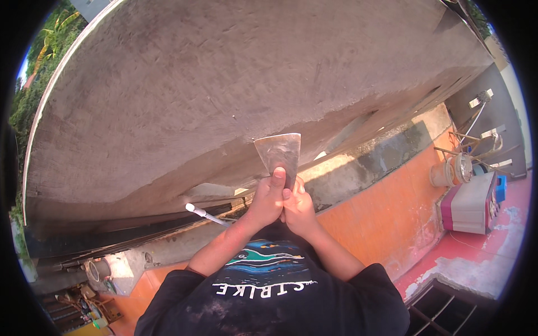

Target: The person uses a trowel to apply and smooth wet plaster on a curved ceiling surface. The hands move the trowel in repeated strokes to even out the material across the ceiling. The person works continuously without changing tools or handling other objects.

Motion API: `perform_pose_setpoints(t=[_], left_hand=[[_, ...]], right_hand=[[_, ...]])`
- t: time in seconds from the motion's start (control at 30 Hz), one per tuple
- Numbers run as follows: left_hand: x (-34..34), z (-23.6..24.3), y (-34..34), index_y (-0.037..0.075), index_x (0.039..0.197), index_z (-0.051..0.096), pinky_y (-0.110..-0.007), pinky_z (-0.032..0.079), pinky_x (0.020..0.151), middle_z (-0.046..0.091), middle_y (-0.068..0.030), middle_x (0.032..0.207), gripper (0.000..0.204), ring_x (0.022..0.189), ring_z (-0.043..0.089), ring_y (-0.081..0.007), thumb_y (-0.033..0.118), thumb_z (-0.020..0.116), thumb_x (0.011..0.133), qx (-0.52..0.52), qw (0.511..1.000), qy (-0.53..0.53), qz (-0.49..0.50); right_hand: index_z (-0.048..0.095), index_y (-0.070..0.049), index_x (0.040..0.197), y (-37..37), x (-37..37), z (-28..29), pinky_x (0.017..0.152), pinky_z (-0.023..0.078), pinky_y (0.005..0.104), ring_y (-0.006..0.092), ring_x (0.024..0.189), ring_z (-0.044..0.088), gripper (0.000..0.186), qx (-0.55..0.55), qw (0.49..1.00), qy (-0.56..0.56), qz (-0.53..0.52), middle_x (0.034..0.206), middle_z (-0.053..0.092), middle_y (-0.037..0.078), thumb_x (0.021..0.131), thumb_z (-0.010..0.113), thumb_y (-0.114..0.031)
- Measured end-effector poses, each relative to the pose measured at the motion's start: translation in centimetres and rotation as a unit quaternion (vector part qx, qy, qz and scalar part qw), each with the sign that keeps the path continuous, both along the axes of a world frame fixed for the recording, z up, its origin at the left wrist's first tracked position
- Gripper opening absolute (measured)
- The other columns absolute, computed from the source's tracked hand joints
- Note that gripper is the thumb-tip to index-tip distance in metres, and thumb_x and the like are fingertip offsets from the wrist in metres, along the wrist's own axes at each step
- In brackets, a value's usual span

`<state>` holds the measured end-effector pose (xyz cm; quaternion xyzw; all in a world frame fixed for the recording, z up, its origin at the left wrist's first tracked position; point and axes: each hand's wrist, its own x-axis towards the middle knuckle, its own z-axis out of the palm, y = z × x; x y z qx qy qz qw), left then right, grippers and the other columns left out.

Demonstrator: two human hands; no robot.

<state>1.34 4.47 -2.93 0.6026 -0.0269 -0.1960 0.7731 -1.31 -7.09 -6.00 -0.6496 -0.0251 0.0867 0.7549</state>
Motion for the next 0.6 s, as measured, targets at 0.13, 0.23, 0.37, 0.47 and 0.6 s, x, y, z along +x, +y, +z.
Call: perform_pose_setpoints(t=[0.13, 0.23, 0.37, 0.47, 0.6], left_hand=[[0.2, -0.2, 0.1, 0.002, 0.085, 0.064, -0.024, 0.041, 0.041, 0.058, -0.0044, 0.066, 0.077, 0.049, 0.053, -0.0101, 0.07, 0.029, 0.096, 0.015, 1.0, -0.014, 0.003], [0.2, -0.6, 0.3, 0.002, 0.086, 0.063, -0.024, 0.041, 0.041, 0.057, -0.0041, 0.065, 0.077, 0.048, 0.053, -0.0104, 0.07, 0.029, 0.096, 0.028, 0.999, -0.036, 0.004], [0.1, -0.8, 0.7, 0.002, 0.086, 0.063, -0.024, 0.041, 0.041, 0.056, -0.0032, 0.064, 0.076, 0.047, 0.053, -0.0105, 0.069, 0.027, 0.097, 0.03, 0.999, -0.025, -0.009], [0.2, 0.2, 0.9, 0.002, 0.085, 0.062, -0.024, 0.041, 0.041, 0.055, -0.0026, 0.064, 0.075, 0.047, 0.053, -0.0102, 0.066, 0.027, 0.099, 0.048, 0.999, -0.004, -0.016], [1.3, 3.6, 1.0, 0.002, 0.081, 0.062, -0.024, 0.04, 0.041, 0.055, -0.0022, 0.063, 0.072, 0.046, 0.05, -0.0095, 0.062, 0.027, 0.101, 0.003, 0.97, -0.217, 0.112]], right_hand=[[0.047, -0.004, 0.106, -0.2, 0.1, 0.0, 0.047, 0.041, 0.0219, 0.0073, 0.051, 0.05, 0.044, 0.007, 1.0, 0.012, 0.021, 0.068, 0.052, 0.003, 0.103, 0.04, -0.047], [0.045, -0.004, 0.108, -0.2, 0.2, -0.2, 0.046, 0.041, 0.0221, 0.0075, 0.051, 0.05, 0.043, 0.012, 1.0, 0.009, 0.023, 0.067, 0.052, 0.003, 0.104, 0.038, -0.046], [0.043, -0.004, 0.109, 0.1, 0.0, 0.0, 0.046, 0.041, 0.0225, 0.0079, 0.05, 0.05, 0.043, 0.023, 0.999, 0.026, 0.031, 0.068, 0.052, 0.003, 0.104, 0.039, -0.047], [0.043, -0.004, 0.112, 0.8, 0.1, 1.2, 0.047, 0.042, 0.0223, 0.0076, 0.051, 0.05, 0.044, 0.053, 0.996, 0.052, 0.039, 0.072, 0.053, 0.004, 0.103, 0.04, -0.048], [0.044, -0.004, 0.113, 2.5, 1.8, 3.9, 0.051, 0.043, 0.0214, 0.0068, 0.056, 0.051, 0.047, 0.009, 0.988, -0.157, 0.006, 0.076, 0.054, 0.003, 0.102, 0.042, -0.049]])
